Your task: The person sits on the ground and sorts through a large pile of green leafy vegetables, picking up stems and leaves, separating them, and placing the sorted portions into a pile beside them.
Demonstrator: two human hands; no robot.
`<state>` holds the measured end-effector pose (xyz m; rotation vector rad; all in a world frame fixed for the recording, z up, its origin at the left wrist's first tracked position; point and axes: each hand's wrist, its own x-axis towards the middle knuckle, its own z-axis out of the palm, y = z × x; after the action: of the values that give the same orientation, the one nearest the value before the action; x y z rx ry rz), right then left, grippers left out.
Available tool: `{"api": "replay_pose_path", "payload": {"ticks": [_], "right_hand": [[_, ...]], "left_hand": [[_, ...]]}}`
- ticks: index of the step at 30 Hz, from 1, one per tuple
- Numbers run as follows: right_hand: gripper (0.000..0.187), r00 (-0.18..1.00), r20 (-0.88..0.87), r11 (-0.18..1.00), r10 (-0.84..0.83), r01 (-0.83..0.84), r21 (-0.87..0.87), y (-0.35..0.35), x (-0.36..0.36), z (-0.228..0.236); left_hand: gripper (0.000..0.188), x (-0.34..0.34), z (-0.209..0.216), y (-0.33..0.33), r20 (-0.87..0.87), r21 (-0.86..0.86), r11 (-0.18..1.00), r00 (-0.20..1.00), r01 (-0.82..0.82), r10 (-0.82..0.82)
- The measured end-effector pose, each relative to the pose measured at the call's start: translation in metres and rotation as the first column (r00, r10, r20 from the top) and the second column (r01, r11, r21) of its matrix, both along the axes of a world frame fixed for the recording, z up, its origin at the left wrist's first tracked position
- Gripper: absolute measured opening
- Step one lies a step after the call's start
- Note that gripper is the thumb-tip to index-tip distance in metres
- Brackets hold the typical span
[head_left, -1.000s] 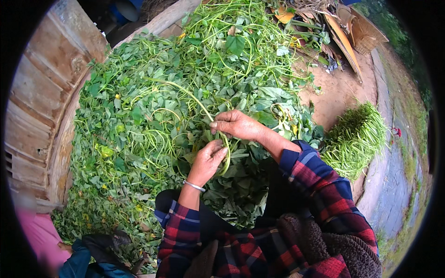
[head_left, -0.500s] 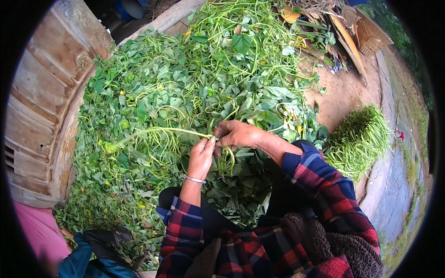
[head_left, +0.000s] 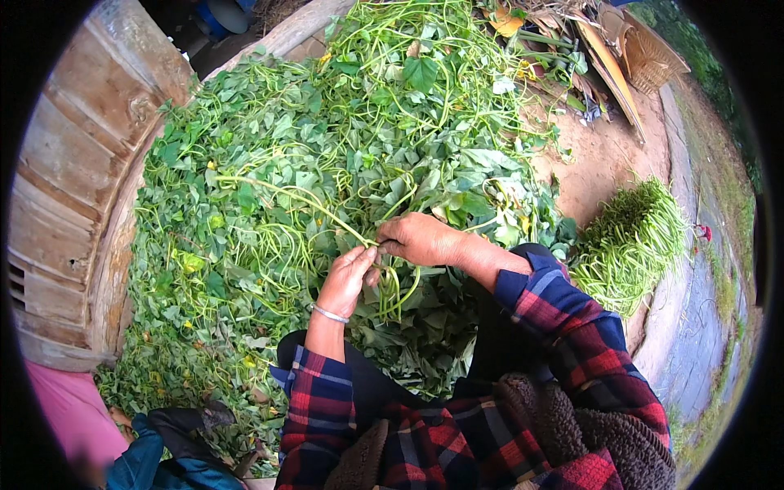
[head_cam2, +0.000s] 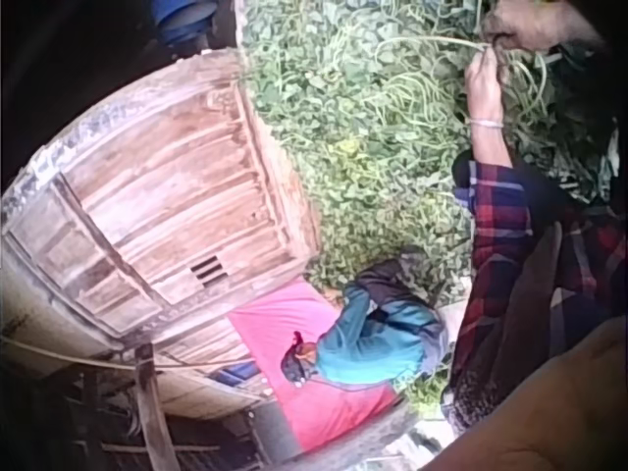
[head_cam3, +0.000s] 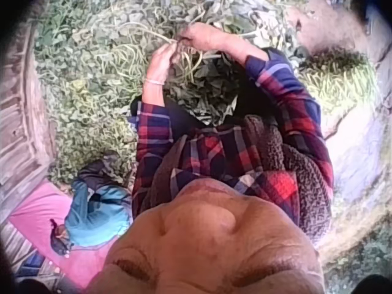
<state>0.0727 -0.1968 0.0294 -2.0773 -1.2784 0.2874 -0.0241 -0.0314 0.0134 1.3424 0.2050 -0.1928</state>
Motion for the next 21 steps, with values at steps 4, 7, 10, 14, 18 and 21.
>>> {"api": "replay_pose_path", "payload": {"ticks": [4, 7, 10, 14, 18, 21], "right_hand": [[0.017, 0.924, 0.354, 0.971, -0.140, 0.198, -0.132, 0.005, -0.002, 0.002], [0.017, 0.863, 0.357, 0.889, -0.358, 0.432, -0.151, -0.005, 0.023, 0.001], [0.018, 0.874, -0.255, 0.847, -0.413, 0.472, 0.244, -0.019, 0.043, -0.015], [0.014, 0.516, -0.846, 0.772, -0.134, 0.589, 0.237, -0.034, 0.048, 0.011], [0.015, 0.449, -0.891, 0.702, -0.061, 0.654, 0.281, -0.055, 0.062, 0.020], [0.012, 0.481, -0.863, 0.624, -0.155, 0.725, 0.292, -0.063, 0.067, 0.023]], "left_hand": [[0.022, -0.001, 0.001, 0.003, 0.021, 0.030, 0.994, 0.995, 0.102, -0.103], [0.022, -0.008, 0.011, -0.001, -0.093, 0.095, 0.987, 0.988, 0.133, -0.124], [0.022, 0.000, 0.005, 0.009, 0.025, 0.003, 1.000, 0.999, -0.023, 0.023], [0.019, -0.001, 0.010, 0.042, 0.134, -0.216, 0.929, 0.933, -0.301, 0.334], [0.020, -0.007, 0.028, 0.059, 0.157, -0.343, 0.853, 0.871, -0.394, 0.466], [0.018, -0.009, 0.026, 0.075, 0.216, -0.523, 0.796, 0.856, -0.306, 0.470]]}}
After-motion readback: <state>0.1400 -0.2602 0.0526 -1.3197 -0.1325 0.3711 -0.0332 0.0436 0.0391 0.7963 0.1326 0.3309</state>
